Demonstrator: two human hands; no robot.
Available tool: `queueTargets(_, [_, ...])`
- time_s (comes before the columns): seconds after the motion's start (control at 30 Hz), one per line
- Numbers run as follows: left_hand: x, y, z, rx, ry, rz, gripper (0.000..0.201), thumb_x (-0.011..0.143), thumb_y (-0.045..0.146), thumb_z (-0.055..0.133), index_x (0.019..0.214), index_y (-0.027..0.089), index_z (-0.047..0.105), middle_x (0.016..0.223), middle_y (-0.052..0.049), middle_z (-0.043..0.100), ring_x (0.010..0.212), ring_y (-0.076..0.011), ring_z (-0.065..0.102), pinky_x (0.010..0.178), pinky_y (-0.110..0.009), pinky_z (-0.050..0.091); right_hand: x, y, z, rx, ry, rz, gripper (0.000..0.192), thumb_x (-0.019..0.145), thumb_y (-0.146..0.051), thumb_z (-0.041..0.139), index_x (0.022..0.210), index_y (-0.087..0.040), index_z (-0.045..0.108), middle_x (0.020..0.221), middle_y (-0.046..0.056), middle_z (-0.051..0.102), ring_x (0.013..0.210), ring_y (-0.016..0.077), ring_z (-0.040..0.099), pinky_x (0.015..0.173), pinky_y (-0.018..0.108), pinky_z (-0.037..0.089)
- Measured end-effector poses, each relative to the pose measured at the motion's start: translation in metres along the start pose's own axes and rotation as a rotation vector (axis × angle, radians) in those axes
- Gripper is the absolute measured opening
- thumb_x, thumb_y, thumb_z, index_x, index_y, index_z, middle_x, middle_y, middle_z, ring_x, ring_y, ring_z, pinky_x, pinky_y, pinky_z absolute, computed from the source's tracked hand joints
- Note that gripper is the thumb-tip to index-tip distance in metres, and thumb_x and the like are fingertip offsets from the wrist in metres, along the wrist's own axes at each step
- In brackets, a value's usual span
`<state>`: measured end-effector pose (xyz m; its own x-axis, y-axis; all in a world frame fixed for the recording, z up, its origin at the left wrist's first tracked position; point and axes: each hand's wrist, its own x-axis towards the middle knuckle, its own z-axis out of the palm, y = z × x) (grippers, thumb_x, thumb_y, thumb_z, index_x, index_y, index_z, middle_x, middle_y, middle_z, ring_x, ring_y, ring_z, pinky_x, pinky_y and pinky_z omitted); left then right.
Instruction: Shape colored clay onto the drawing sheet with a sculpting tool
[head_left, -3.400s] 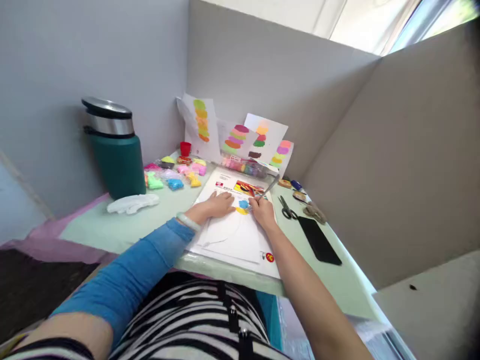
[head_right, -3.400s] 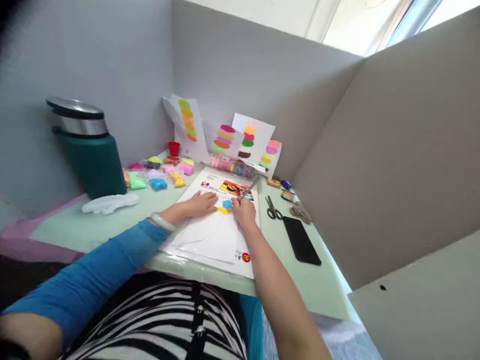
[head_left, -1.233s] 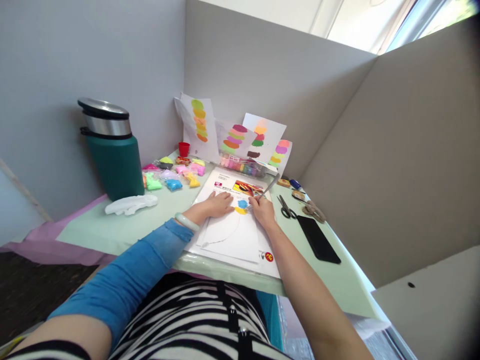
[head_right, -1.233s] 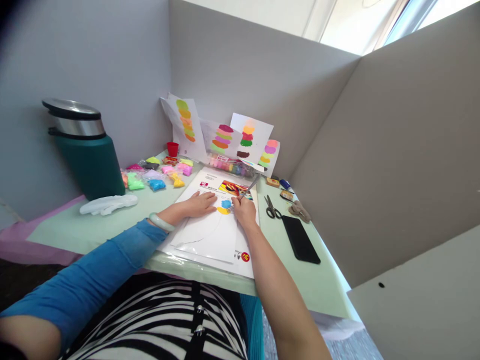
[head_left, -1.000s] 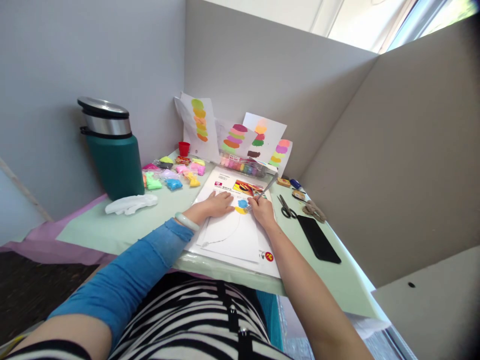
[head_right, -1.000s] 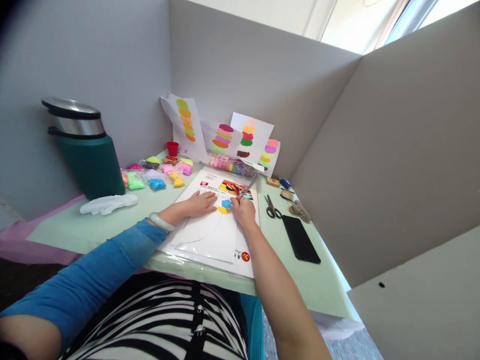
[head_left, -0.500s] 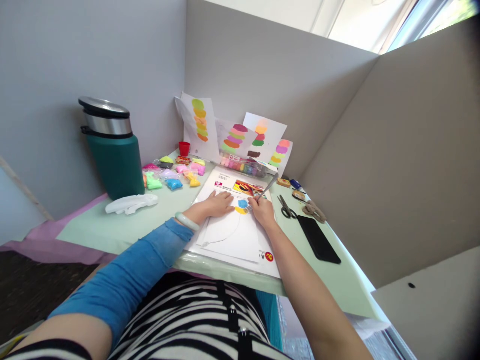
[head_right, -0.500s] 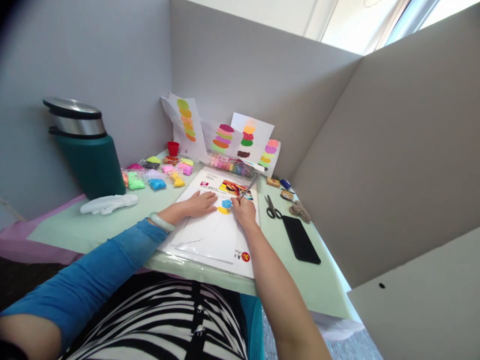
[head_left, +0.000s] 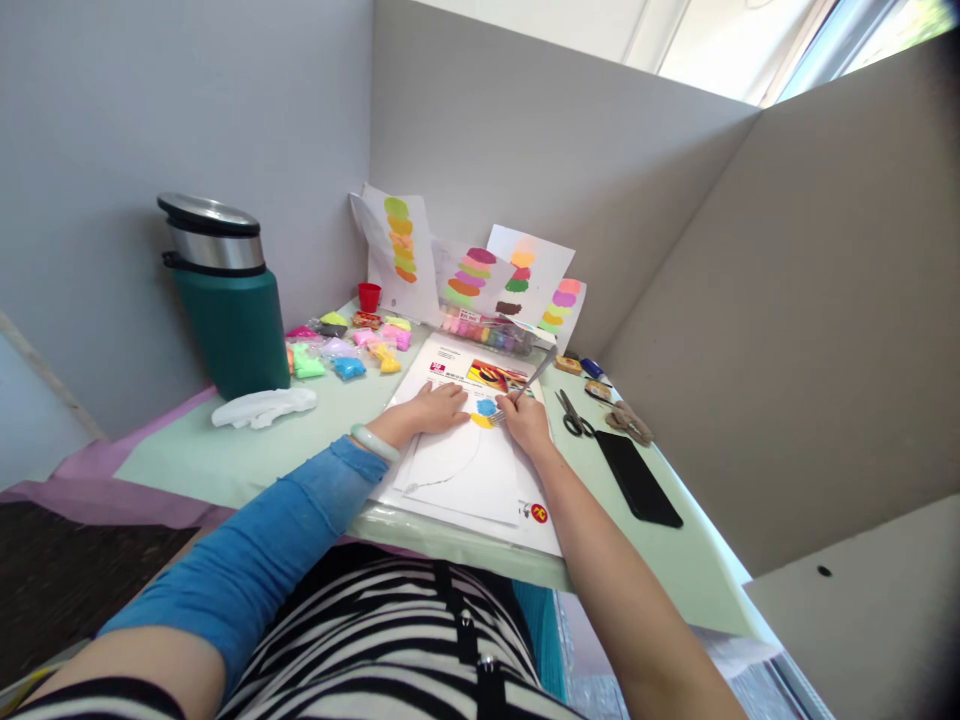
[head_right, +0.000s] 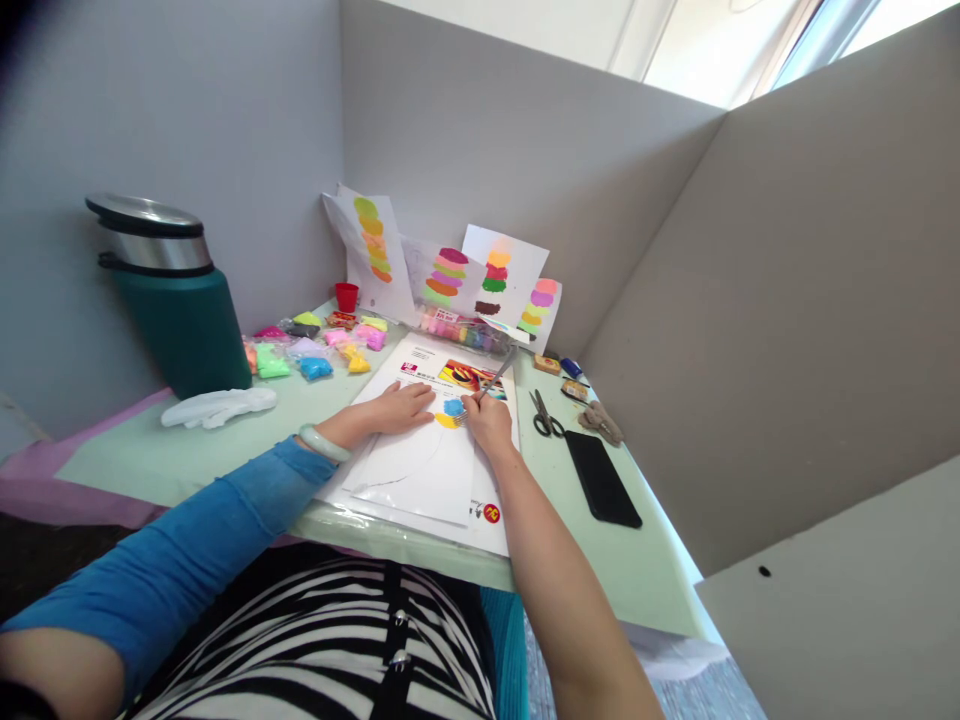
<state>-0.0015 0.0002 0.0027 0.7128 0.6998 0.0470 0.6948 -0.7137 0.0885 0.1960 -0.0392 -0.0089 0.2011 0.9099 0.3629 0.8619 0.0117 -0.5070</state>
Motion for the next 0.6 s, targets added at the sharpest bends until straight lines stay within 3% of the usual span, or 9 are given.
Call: queueTargets(0.6, [0.0019, -0.0024, 0.0029, 0.011, 0.015, 0.019, 0.048, 0.09, 0.045, 0.029, 0.129, 0.018, 0.036, 0.142, -0.014, 0.032, 0.13, -0.0259, 0.027, 0.102, -0.054, 0.021, -0.0012, -0.0012, -0.0003, -0.015, 0.028, -0.04, 0.032, 0.085, -0.043, 0.044, 0.075, -0.02, 0.063, 0.072, 0.003, 0.066, 0.072, 0.0149, 0.06, 0.064, 0.021, 0.037])
